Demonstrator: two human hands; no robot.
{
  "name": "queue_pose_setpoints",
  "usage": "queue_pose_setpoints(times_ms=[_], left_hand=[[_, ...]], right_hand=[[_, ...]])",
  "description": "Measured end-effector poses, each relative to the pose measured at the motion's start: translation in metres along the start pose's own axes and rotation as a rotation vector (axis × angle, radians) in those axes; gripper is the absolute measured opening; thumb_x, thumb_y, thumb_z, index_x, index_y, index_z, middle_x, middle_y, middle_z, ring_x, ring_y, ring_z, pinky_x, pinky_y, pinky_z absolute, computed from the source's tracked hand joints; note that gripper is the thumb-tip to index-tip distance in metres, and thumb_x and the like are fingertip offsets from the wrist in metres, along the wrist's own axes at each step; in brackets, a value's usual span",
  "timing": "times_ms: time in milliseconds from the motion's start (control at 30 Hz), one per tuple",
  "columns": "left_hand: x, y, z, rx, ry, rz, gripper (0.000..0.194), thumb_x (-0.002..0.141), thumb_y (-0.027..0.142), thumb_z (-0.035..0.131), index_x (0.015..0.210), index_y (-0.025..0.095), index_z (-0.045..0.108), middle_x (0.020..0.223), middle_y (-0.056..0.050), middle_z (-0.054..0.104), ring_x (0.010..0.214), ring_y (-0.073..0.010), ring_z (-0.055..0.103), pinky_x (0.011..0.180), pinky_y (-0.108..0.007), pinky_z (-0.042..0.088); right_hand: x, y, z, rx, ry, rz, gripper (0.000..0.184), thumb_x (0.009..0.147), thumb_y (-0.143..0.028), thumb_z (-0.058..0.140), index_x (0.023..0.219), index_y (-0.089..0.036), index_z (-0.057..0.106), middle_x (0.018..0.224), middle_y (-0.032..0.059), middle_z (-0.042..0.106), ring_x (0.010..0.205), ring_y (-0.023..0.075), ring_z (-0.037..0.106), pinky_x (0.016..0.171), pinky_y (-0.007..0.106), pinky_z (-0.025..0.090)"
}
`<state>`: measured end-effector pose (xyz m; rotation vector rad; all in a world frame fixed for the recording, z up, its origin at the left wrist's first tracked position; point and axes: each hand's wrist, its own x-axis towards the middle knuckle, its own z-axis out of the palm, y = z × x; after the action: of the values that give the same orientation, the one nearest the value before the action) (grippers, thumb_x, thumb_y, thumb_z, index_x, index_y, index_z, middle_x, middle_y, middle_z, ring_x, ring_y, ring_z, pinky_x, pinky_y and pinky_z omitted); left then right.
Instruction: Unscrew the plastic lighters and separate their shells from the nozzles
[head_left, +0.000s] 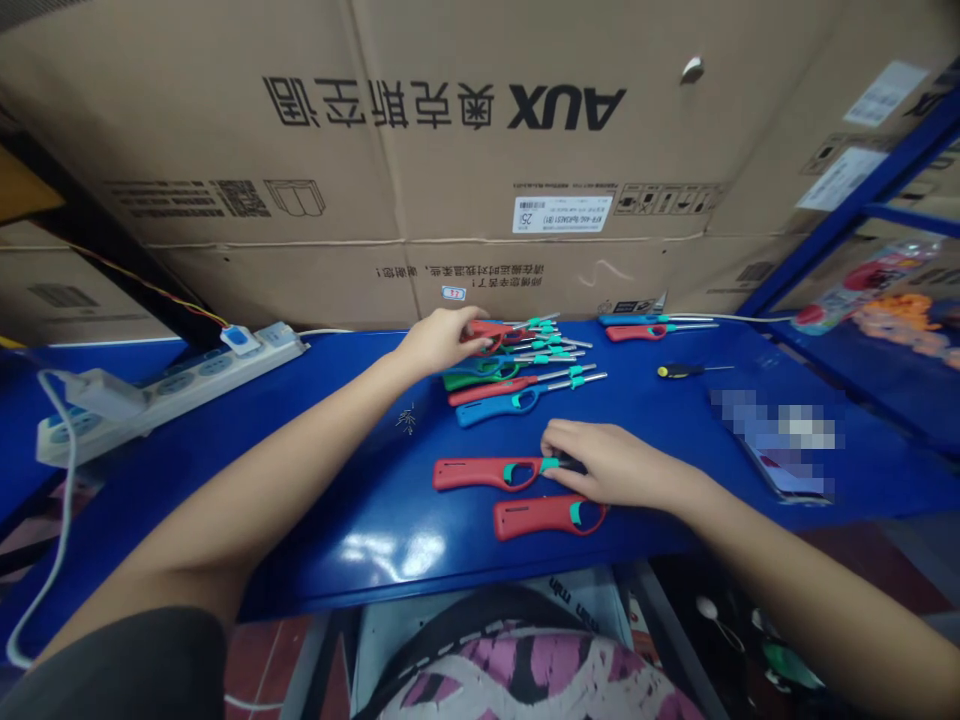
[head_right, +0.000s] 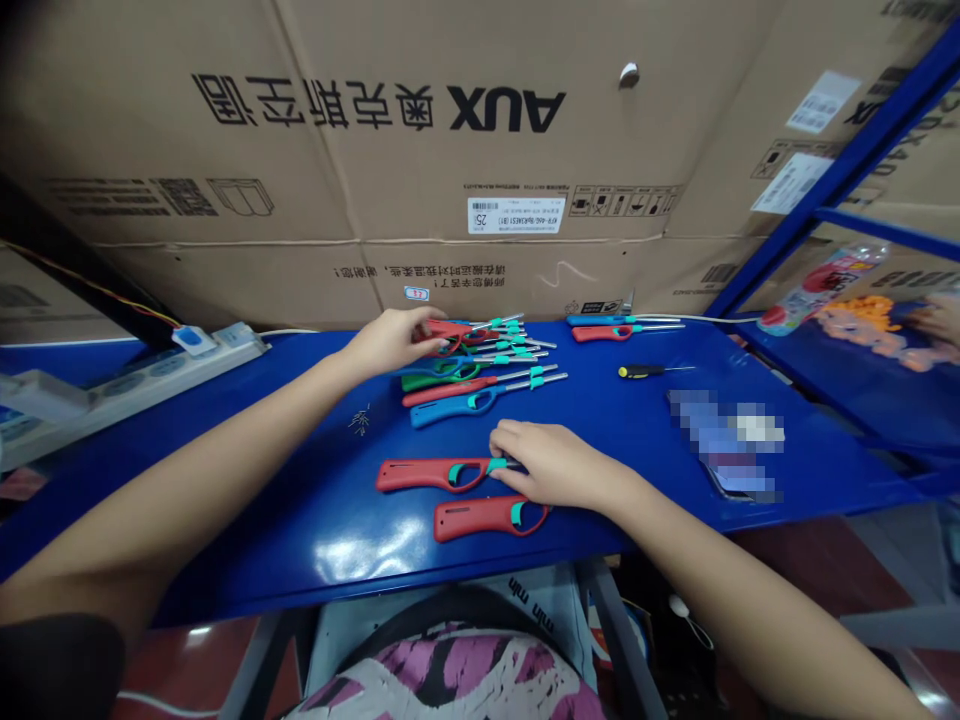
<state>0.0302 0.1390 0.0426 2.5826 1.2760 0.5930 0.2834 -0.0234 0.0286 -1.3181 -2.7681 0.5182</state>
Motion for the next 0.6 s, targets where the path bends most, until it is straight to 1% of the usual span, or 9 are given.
queue_pose_setpoints(times_ms=[67, 133, 233, 267, 333, 400, 467, 533, 600], left_hand=[[0.007, -0.003, 0.008, 0.033, 0.066, 0.015, 0.040, 0.090, 0.025, 0.064, 0.128, 0.014, 0.062, 0.112, -0.012, 0.069, 0.101, -0.0256, 0.063, 0.086, -0.034, 0.046], [0.004, 0.004, 0.011, 0.054, 0.146, 0.063, 0.038, 0.092, 0.023, 0.060, 0.128, 0.012, 0.062, 0.125, -0.016, 0.063, 0.118, -0.0292, 0.056, 0.101, -0.040, 0.042], [-0.017, 0.032, 0.005, 0.002, 0.214, 0.238, 0.032, 0.097, 0.036, 0.057, 0.120, 0.016, 0.066, 0.120, -0.013, 0.065, 0.116, -0.0277, 0.056, 0.102, -0.041, 0.042], [-0.028, 0.044, 0.001, -0.046, 0.152, 0.311, 0.033, 0.097, 0.043, 0.058, 0.116, 0.017, 0.068, 0.117, -0.012, 0.067, 0.112, -0.0264, 0.059, 0.099, -0.039, 0.044], [-0.052, 0.068, -0.011, -0.099, -0.118, 0.399, 0.040, 0.096, 0.054, 0.057, 0.108, 0.019, 0.071, 0.102, -0.008, 0.071, 0.096, -0.0231, 0.065, 0.085, -0.033, 0.048], [-0.075, 0.085, -0.024, -0.121, -0.386, 0.314, 0.045, 0.098, 0.059, 0.051, 0.102, 0.020, 0.071, 0.079, -0.004, 0.069, 0.070, -0.0181, 0.064, 0.063, -0.027, 0.044], [-0.095, 0.096, -0.034, -0.176, -0.596, 0.222, 0.041, 0.098, 0.057, 0.050, 0.095, 0.020, 0.068, 0.065, 0.000, 0.063, 0.050, -0.0136, 0.054, 0.047, -0.026, 0.033], [-0.111, 0.101, -0.040, -0.195, -0.671, 0.145, 0.034, 0.099, 0.050, 0.050, 0.093, 0.021, 0.065, 0.065, 0.001, 0.061, 0.047, -0.0126, 0.050, 0.043, -0.027, 0.029], [-0.125, 0.104, -0.043, -0.186, -0.684, 0.104, 0.030, 0.100, 0.047, 0.047, 0.097, 0.023, 0.064, 0.069, 0.000, 0.062, 0.050, -0.0136, 0.053, 0.044, -0.027, 0.030]], right_hand=[[0.003, 0.003, 0.002, 0.056, 0.016, 0.022, 0.013, 0.100, -0.033, 0.052, 0.098, -0.020, 0.054, 0.098, 0.0048, 0.063, 0.081, 0.0178, 0.059, 0.069, 0.030, 0.043], [0.003, 0.007, 0.000, 0.115, 0.056, 0.044, 0.013, 0.101, -0.033, 0.051, 0.100, -0.020, 0.053, 0.099, 0.0045, 0.063, 0.083, 0.0179, 0.059, 0.072, 0.030, 0.044], [0.000, 0.009, -0.006, 0.154, 0.180, 0.039, 0.013, 0.101, -0.032, 0.052, 0.106, -0.020, 0.054, 0.101, 0.0050, 0.062, 0.087, 0.0178, 0.059, 0.076, 0.030, 0.045], [-0.001, 0.009, -0.009, 0.153, 0.230, 0.010, 0.014, 0.100, -0.032, 0.053, 0.108, -0.020, 0.056, 0.102, 0.0055, 0.062, 0.089, 0.0177, 0.059, 0.077, 0.030, 0.046], [-0.006, 0.005, -0.015, 0.138, 0.282, -0.081, 0.016, 0.101, -0.033, 0.054, 0.109, -0.020, 0.059, 0.104, 0.0062, 0.060, 0.091, 0.0170, 0.059, 0.079, 0.029, 0.047], [-0.011, -0.002, -0.020, 0.066, 0.259, -0.160, 0.017, 0.102, -0.034, 0.052, 0.103, -0.020, 0.062, 0.104, 0.0059, 0.060, 0.086, 0.0150, 0.060, 0.075, 0.027, 0.046], [-0.016, -0.010, -0.022, -0.081, 0.240, -0.184, 0.024, 0.104, -0.033, 0.046, 0.096, -0.019, 0.063, 0.102, 0.0054, 0.060, 0.074, 0.0129, 0.057, 0.064, 0.027, 0.043], [-0.020, -0.020, -0.023, -0.220, 0.256, -0.207, 0.030, 0.106, -0.033, 0.041, 0.093, -0.019, 0.063, 0.094, 0.0045, 0.062, 0.067, 0.0133, 0.054, 0.057, 0.029, 0.037], [-0.025, -0.030, -0.023, -0.272, 0.257, -0.277, 0.032, 0.106, -0.034, 0.040, 0.090, -0.019, 0.063, 0.084, 0.0029, 0.061, 0.067, 0.0148, 0.053, 0.057, 0.031, 0.036]])
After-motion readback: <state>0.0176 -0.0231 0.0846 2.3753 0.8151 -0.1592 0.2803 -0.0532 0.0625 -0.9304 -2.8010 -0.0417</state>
